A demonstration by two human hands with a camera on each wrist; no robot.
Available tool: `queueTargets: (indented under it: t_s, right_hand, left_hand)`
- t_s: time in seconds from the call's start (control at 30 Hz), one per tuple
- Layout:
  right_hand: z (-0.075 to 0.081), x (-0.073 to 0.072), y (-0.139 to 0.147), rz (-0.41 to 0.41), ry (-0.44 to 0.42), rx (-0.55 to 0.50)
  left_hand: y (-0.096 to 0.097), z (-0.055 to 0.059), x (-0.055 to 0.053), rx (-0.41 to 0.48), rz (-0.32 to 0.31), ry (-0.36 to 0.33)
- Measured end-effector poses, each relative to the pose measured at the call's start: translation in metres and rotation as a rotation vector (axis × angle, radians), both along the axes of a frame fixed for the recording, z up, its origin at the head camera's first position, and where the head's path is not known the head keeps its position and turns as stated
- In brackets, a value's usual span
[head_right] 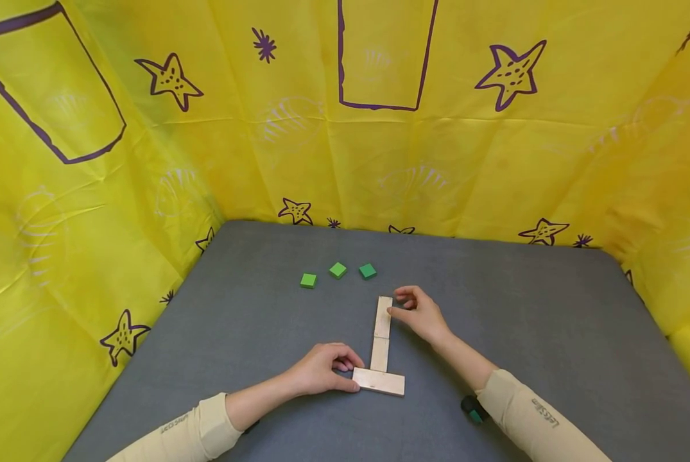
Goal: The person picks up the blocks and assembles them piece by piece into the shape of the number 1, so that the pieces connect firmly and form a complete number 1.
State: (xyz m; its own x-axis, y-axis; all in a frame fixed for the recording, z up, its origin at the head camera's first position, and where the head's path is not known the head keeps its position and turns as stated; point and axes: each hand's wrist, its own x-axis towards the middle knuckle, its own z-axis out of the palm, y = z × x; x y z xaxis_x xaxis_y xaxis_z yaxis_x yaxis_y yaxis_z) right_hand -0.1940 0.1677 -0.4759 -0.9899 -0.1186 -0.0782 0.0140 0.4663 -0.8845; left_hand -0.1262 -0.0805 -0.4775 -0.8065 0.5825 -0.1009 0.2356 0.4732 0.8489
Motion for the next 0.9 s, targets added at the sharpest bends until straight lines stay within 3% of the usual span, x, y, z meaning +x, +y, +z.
queueTargets:
  t_s: [0.9]
  right_hand:
    - [0.001, -0.025, 0.001, 0.008, -0.036, -0.08]
  left_hand:
    - [0.0, -0.002, 0.001, 0.002, 0.006, -0.008]
